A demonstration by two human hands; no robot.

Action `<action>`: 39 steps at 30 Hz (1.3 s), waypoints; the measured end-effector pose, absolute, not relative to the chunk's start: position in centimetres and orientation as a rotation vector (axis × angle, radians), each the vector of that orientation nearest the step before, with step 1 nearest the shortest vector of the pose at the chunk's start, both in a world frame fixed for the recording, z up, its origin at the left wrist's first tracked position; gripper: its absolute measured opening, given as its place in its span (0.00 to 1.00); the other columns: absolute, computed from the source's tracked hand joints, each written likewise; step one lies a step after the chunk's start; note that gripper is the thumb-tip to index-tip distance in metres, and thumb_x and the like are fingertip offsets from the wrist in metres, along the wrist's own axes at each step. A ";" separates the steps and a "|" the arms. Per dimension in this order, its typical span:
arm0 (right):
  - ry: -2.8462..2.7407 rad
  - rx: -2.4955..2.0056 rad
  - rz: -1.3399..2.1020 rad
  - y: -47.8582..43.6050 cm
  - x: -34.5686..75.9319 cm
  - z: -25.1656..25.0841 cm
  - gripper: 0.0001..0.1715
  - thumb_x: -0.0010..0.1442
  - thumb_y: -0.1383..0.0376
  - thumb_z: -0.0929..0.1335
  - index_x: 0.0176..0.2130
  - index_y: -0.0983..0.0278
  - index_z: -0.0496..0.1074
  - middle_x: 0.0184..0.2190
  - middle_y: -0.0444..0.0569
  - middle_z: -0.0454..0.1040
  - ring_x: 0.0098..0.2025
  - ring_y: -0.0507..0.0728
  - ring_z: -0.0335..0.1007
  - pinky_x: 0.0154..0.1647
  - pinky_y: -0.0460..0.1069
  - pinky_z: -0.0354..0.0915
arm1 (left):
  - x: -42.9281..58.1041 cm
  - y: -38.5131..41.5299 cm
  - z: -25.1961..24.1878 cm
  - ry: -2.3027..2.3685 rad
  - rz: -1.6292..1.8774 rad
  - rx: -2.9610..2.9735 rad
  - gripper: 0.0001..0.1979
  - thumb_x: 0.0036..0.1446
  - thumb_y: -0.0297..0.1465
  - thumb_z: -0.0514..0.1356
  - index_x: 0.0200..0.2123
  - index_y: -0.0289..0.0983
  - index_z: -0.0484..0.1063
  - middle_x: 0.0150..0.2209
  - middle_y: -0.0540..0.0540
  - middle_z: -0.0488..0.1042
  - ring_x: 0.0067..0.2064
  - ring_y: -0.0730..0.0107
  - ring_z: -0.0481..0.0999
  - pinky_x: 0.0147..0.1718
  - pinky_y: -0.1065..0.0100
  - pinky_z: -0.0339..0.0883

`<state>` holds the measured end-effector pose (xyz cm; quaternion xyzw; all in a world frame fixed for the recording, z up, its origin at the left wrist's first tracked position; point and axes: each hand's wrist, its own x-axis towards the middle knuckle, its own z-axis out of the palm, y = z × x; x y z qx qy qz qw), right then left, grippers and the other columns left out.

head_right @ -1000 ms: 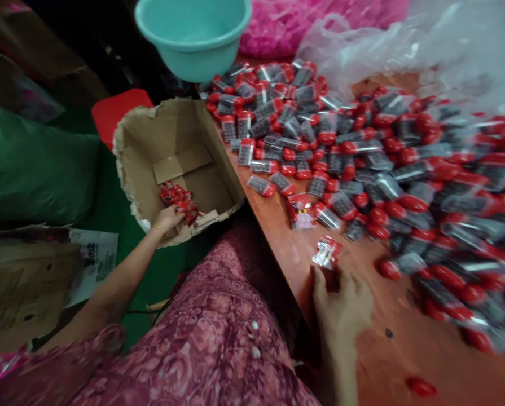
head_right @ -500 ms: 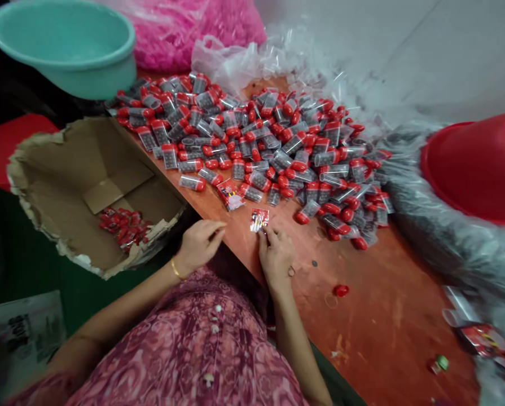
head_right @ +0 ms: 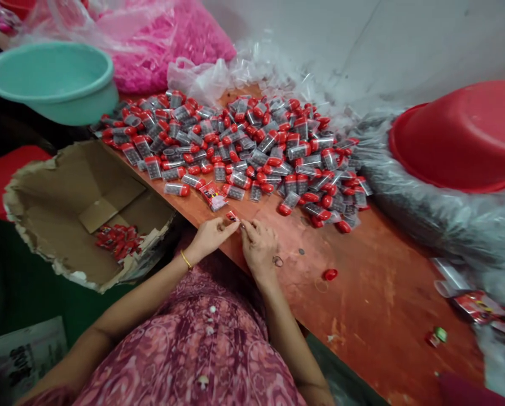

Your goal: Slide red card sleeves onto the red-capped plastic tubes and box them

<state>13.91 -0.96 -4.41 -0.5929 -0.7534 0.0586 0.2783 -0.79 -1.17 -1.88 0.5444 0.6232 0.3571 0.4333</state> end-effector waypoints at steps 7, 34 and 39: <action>-1.439 -1.325 0.956 -2.1 13.4 -3.2 0.27 0.54 0.53 0.68 0.51 0.61 0.69 0.46 0.52 0.74 0.45 0.58 0.70 0.46 0.53 0.64 | 0.5 -1.1 -0.7 1.289 1.208 1.057 0.14 0.51 0.39 0.58 0.26 0.33 0.74 0.23 0.50 0.72 0.25 0.74 0.67 0.26 0.73 0.61; -1.219 -1.327 0.952 -1.0 12.2 -2.0 0.17 0.57 0.55 0.62 0.23 0.63 0.67 0.21 0.42 0.66 0.25 0.50 0.60 0.28 0.46 0.59 | 2.9 -1.6 0.1 1.196 1.205 0.293 0.23 0.27 0.41 0.72 0.25 0.33 0.71 0.19 0.55 0.70 0.19 0.81 0.67 0.17 0.78 0.63; -1.376 -1.260 1.056 0.1 12.7 -2.1 0.20 0.57 0.53 0.63 0.23 0.63 0.68 0.20 0.41 0.66 0.25 0.50 0.60 0.28 0.45 0.58 | 2.1 -0.9 0.3 1.194 1.182 0.375 0.21 0.30 0.40 0.71 0.25 0.32 0.72 0.19 0.53 0.71 0.19 0.81 0.68 0.18 0.78 0.64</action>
